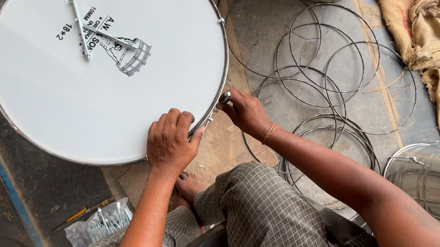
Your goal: The person assembles a metal drum by placing a white drumhead onto a stainless steel body. They then insert and tighten multiple metal tension rods into the rim to secure the head. The person works with their hands, using a small tool to tighten the rods.
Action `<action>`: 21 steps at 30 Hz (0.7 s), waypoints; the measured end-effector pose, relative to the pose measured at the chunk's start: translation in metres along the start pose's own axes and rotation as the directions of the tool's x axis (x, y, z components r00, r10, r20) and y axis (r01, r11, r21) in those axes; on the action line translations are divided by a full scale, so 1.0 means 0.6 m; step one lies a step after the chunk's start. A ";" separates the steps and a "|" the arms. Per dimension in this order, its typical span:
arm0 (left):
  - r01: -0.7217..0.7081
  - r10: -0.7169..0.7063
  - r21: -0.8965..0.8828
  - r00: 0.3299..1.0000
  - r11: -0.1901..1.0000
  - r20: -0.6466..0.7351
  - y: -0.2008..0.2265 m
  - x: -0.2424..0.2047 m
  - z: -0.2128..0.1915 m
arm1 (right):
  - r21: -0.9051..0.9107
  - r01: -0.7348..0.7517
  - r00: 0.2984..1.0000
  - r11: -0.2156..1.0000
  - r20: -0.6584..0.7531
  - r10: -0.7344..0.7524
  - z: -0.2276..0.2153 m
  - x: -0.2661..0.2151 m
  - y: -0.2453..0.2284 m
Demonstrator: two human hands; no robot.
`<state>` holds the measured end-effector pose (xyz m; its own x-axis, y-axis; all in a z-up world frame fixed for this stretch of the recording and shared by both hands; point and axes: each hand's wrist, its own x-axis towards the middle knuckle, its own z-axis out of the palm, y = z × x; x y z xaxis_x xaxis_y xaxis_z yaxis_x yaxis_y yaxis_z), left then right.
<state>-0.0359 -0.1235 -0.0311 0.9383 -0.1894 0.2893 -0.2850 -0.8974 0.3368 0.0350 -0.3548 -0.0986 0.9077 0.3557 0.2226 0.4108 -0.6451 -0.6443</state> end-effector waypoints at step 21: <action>0.102 -0.108 -0.236 0.994 0.966 -0.013 0.030 0.039 -0.032 | 0.152 -0.458 0.833 0.876 0.417 0.363 -0.016 -0.013 0.052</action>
<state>-0.0228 -0.1368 -0.0010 0.9610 -0.0860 0.2627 -0.2258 -0.7923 0.5667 0.0417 -0.3840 -0.1135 0.8696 0.3440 -0.3541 -0.0693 -0.6252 -0.7774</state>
